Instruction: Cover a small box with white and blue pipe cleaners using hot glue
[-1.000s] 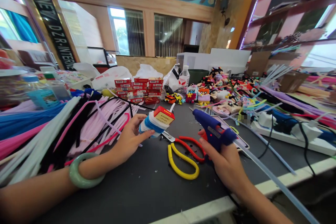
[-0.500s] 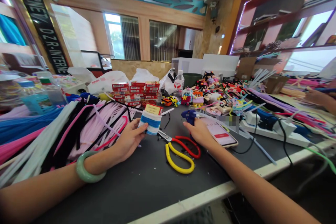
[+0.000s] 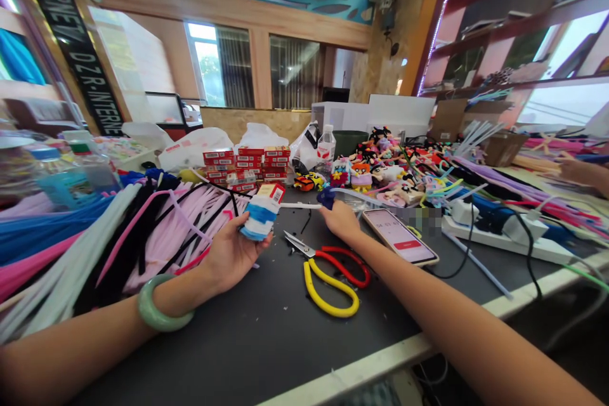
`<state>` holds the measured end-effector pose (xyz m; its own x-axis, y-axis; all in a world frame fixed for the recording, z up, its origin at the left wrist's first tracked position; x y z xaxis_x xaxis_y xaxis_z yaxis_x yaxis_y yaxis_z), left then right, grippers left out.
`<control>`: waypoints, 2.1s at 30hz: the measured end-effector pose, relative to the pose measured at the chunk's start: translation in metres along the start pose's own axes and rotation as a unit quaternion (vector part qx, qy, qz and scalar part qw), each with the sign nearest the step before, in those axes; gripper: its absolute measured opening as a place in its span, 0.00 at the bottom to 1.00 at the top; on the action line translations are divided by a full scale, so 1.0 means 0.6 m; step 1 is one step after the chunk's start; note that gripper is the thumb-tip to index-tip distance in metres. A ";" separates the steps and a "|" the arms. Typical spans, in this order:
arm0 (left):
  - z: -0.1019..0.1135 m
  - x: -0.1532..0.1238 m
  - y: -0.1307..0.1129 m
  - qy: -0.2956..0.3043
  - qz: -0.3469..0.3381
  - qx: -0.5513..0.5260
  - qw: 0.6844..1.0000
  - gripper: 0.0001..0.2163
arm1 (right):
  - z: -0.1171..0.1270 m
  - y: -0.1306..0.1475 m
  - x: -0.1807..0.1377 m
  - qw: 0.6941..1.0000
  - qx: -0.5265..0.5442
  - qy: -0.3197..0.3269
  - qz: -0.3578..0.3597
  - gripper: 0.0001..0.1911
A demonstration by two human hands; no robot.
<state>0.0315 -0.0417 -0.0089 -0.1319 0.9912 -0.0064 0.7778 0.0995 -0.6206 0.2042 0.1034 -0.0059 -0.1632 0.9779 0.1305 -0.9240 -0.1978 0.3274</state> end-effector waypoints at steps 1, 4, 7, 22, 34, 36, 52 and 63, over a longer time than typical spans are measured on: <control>-0.001 -0.001 0.000 -0.001 0.001 0.001 1.000 0.08 | -0.001 0.000 0.003 1.000 -0.010 -0.002 -0.005 0.16; -0.002 -0.002 -0.001 0.005 -0.003 0.004 1.000 0.10 | -0.002 -0.004 0.007 0.999 -0.034 -0.010 -0.020 0.16; 0.001 -0.002 -0.001 0.004 -0.007 0.005 1.000 0.10 | -0.003 -0.012 0.008 0.998 -0.047 -0.012 -0.032 0.16; -0.004 -0.004 0.000 0.027 -0.008 0.008 1.000 0.08 | 0.039 -0.044 -0.050 0.994 -0.098 -0.037 -0.016 0.22; -0.012 -0.010 0.013 0.069 0.051 0.040 0.996 0.10 | 0.104 -0.005 -0.251 0.967 0.017 -0.169 0.190 0.13; -0.009 -0.008 0.017 0.083 0.067 0.046 0.993 0.11 | 0.114 0.009 -0.283 0.939 0.068 -0.235 0.242 0.14; -0.005 -0.014 0.042 0.166 0.177 0.057 0.968 0.12 | 0.112 0.046 -0.318 0.868 -0.160 -0.373 0.286 0.15; -0.010 -0.019 0.049 0.207 0.206 0.081 0.953 0.15 | 0.109 0.046 -0.336 0.854 -0.170 -0.390 0.300 0.13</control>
<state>0.0596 -0.0493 -0.0224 0.4441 0.8959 0.0123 0.6011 -0.2878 -0.7456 0.2340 -0.1036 0.0380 -0.4845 0.3397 0.8061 -0.8240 -0.4868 -0.2901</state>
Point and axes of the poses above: each hand's wrist, its own x-axis towards the middle knuckle, its own z-axis out of the back of the hand, y = z × x, the point moved 6 cm from there along x, towards the middle knuckle, and after that the axes turned 10 degrees about -x, right-handed, at the moved point
